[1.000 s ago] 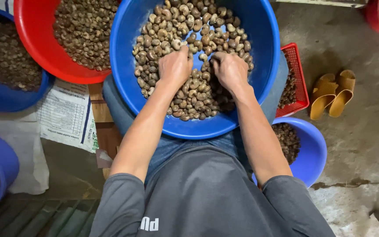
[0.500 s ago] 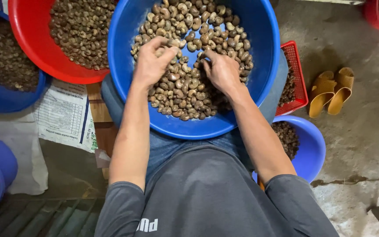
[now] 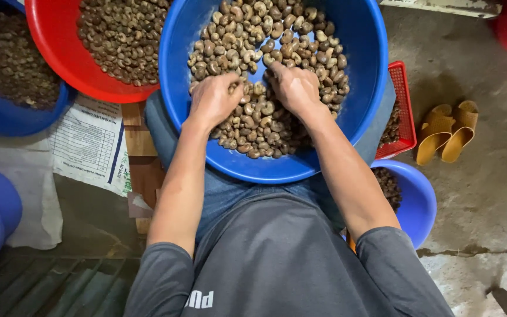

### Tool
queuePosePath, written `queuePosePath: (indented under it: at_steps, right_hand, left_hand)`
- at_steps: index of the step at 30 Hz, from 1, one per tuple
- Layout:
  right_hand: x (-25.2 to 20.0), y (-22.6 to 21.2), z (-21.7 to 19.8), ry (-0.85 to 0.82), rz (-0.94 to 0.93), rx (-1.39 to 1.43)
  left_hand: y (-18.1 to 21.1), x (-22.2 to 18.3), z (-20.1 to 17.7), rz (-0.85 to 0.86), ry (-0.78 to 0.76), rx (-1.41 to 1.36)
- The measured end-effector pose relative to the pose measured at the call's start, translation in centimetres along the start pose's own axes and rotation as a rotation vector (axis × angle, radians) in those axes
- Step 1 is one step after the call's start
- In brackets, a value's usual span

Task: The person sits with a blue basin of cashew nuts on their lap and sorts through them by hand. They pick up handfuls of nuts, sift them, and occasionally transfer some to a red basket or another blue basin nearby.

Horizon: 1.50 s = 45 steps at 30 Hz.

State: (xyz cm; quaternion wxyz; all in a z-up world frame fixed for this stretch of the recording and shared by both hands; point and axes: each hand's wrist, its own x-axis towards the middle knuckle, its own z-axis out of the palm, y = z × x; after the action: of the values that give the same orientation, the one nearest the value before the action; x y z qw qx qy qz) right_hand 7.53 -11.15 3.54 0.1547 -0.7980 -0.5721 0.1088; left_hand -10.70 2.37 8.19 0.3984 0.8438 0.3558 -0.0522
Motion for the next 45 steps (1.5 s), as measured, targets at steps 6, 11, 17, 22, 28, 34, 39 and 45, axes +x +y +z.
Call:
queuePosePath:
  at_steps: [6,11,17,22,28,34,39,45]
  right_hand:
    - [1.7,-1.0,-4.1,-0.264,0.51,0.957]
    - [1.9,-0.7,-6.3,-0.214,0.605,1.701]
    - [2.0,-0.6,-7.0,-0.047,0.578,1.93]
    - [2.0,-0.6,-6.1,-0.013,0.741,1.813]
    - [2.1,-2.5,-5.5,-0.123,0.93,1.647]
    - [1.3,-6.1,-5.7,-0.421,0.871,1.674]
    - [-0.2,-4.7,-3.2,-0.2,0.754,2.097]
    - [-0.2,-4.6,-5.8,-0.148,0.672,2.298]
  left_hand:
    - [0.2,3.8,3.0,-0.062,-0.023,0.264]
    - [1.5,4.8,4.6,-0.058,-0.02,0.312]
    - [0.2,4.6,5.7,-0.152,0.056,0.207]
    - [0.8,3.7,2.8,-0.07,-0.023,0.285]
    - [1.6,2.5,0.0,-0.212,0.006,-0.44]
    - [6.3,0.1,1.4,0.283,0.305,-0.521]
    - [8.6,-1.7,4.0,0.488,0.511,-0.115]
    - [8.1,-3.2,-0.1,0.46,0.637,-0.169]
